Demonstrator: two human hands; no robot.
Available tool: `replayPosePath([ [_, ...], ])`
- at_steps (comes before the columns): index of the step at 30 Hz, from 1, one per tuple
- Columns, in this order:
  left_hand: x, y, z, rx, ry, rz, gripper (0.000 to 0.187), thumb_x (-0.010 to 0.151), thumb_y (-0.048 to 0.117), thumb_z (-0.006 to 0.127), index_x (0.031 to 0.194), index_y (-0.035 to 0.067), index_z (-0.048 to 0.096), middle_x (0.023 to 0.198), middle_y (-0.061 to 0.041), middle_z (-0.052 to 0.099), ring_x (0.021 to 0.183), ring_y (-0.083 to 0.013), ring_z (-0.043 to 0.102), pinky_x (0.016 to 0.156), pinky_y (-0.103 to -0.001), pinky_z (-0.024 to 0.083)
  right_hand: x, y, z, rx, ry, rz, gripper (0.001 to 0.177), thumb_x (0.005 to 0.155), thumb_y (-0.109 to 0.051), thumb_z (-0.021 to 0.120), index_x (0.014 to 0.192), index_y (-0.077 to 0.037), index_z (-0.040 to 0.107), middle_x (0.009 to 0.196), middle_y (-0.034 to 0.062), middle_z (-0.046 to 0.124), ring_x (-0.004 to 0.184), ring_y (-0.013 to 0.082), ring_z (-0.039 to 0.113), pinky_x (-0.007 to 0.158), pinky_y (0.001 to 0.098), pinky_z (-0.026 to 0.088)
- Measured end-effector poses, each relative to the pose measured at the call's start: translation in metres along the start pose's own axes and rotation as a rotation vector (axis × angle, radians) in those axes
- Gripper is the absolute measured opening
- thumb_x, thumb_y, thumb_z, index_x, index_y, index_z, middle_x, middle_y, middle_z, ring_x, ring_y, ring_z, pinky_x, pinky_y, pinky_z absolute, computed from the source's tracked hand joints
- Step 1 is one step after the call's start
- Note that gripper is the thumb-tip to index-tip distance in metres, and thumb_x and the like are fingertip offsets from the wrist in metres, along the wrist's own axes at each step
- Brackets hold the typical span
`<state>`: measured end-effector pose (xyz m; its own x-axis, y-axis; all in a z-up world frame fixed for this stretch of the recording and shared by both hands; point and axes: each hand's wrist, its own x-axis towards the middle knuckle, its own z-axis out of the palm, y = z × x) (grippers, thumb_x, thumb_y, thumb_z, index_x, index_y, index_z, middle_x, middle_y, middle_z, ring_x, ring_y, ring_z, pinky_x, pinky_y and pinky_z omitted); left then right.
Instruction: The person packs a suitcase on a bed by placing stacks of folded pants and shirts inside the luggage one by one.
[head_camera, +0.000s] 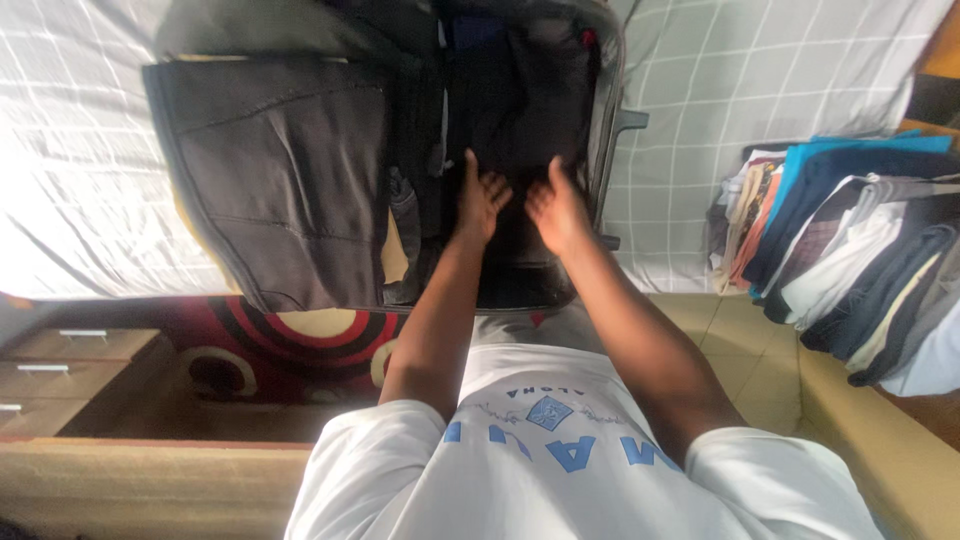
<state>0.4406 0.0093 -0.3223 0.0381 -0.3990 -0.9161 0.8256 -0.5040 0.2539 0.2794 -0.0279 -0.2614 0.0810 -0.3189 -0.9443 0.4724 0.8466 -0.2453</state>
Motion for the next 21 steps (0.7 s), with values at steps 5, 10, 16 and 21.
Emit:
replayPosePath([
  [5, -0.072, 0.000, 0.008, 0.539, -0.396, 0.029, 0.069, 0.097, 0.046, 0.060, 0.153, 0.007, 0.045, 0.128, -0.012, 0.063, 0.110, -0.0218, 0.060, 0.094, -0.039, 0.049, -0.079, 0.004, -0.013, -0.156, -0.322, 0.067, 0.061, 0.096, -0.048, 0.060, 0.139, -0.005, 0.056, 0.134, 0.0110, 0.066, 0.128, 0.0247, 0.060, 0.112, 0.0430, 0.043],
  [10, -0.130, 0.017, 0.037, 0.683, -0.695, 0.081, 0.047, 0.102, 0.031, 0.058, 0.138, 0.001, 0.056, 0.124, -0.012, 0.068, 0.111, -0.0199, 0.067, 0.095, -0.034, 0.055, -0.144, -0.030, -0.011, -0.298, -0.397, -0.082, 0.049, 0.103, -0.037, 0.058, 0.138, -0.003, 0.057, 0.131, 0.0154, 0.065, 0.122, 0.0281, 0.064, 0.106, 0.0430, 0.052],
  [16, -0.186, 0.033, 0.107, 0.865, -0.738, 0.365, 0.044, 0.103, 0.027, 0.060, 0.137, -0.002, 0.057, 0.122, -0.011, 0.071, 0.113, -0.0179, 0.067, 0.098, -0.030, 0.052, -0.220, -0.081, -0.013, -0.473, -0.414, -0.289, 0.053, 0.103, -0.038, 0.054, 0.144, -0.004, 0.052, 0.134, 0.0159, 0.064, 0.120, 0.0267, 0.067, 0.103, 0.0399, 0.053],
  [21, -0.216, -0.015, 0.166, 0.786, -0.582, 0.466, 0.040, 0.104, 0.025, 0.063, 0.128, -0.006, 0.064, 0.112, -0.012, 0.071, 0.101, -0.0175, 0.067, 0.087, -0.030, 0.053, -0.254, -0.110, -0.061, -0.577, -0.434, -0.512, 0.057, 0.102, -0.028, 0.058, 0.152, -0.008, 0.039, 0.139, 0.0155, 0.060, 0.116, 0.0247, 0.067, 0.099, 0.0389, 0.054],
])
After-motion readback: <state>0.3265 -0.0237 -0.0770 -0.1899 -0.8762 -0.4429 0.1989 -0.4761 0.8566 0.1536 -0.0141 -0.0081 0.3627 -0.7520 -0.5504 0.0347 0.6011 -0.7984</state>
